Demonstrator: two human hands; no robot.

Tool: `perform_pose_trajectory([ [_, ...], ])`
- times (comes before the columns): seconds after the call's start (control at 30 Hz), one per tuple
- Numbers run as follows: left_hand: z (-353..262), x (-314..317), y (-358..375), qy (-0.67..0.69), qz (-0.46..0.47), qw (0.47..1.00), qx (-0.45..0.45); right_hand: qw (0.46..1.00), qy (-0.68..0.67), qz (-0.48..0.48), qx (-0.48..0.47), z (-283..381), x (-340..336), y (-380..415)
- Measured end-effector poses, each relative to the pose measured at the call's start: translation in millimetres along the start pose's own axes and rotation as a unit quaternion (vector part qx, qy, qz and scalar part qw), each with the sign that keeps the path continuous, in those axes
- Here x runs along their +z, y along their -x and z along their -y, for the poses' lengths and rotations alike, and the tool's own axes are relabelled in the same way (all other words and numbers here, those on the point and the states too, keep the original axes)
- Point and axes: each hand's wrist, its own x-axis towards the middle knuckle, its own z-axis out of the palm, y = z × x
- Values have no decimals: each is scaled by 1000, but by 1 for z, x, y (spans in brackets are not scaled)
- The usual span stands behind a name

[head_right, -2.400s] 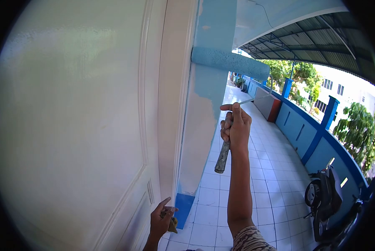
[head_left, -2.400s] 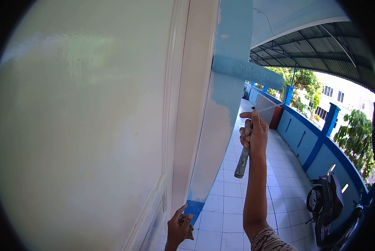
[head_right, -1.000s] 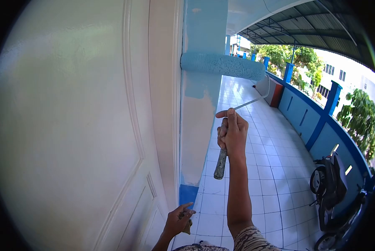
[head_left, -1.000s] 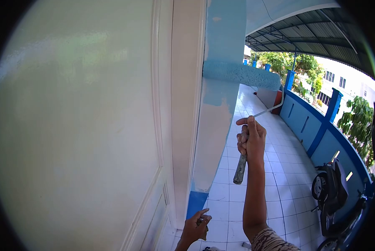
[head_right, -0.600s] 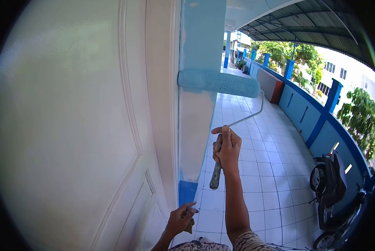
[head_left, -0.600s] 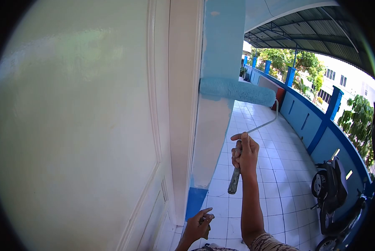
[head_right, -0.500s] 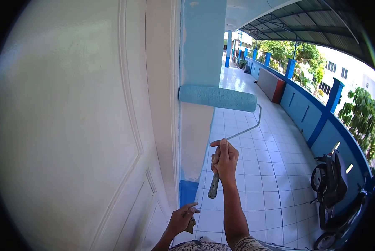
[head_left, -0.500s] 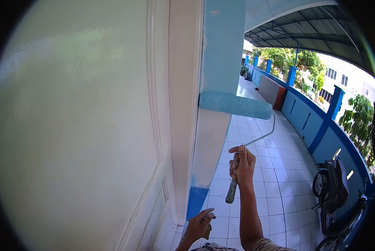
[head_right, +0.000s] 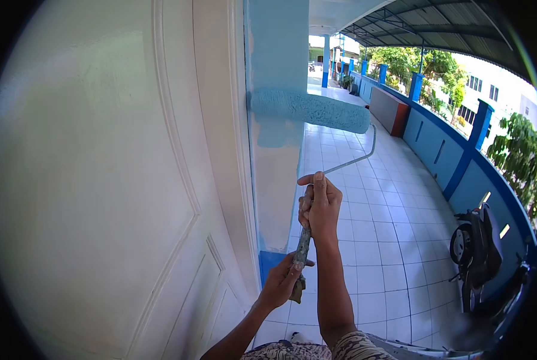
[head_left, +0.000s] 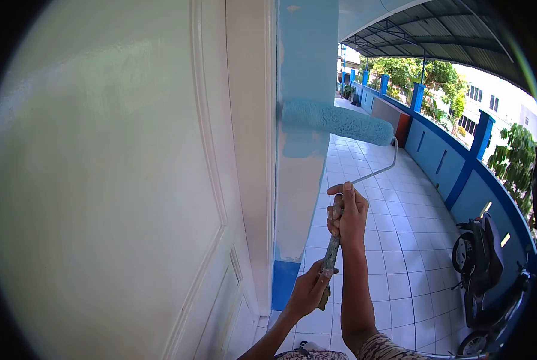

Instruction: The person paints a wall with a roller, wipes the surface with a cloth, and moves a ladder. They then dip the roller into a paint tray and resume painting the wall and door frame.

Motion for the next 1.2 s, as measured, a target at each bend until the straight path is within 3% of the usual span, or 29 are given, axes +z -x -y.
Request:
perform_pose_trajectory([
  [0.13,4,17,-7,34,-47,998,28,999,3,-7,31,-7,-6,11],
  [0.3,74,22,30,-16,8,996,-84,995,19,1,94,-61,-36,59],
  [0.43,100,18,64,-39,35,993,-101,985,16,-16,172,-95,-52,97],
  [0.6,100,14,72,-64,45,992,-102,986,-7,-14,165,-104,-53,102],
  [0.83,40,2,17,-77,8,997,-8,997,-15,-4,69,-43,-17,44],
  [0.93,18,0,1,-53,5,999,-10,999,-11,6,48,-24,-9,27],
  [1.1,47,0,14,-52,35,997,-54,998,12,-4,54,-49,-21,44],
  [1.2,77,3,41,-64,54,993,-88,993,18,-7,115,-83,-39,74],
])
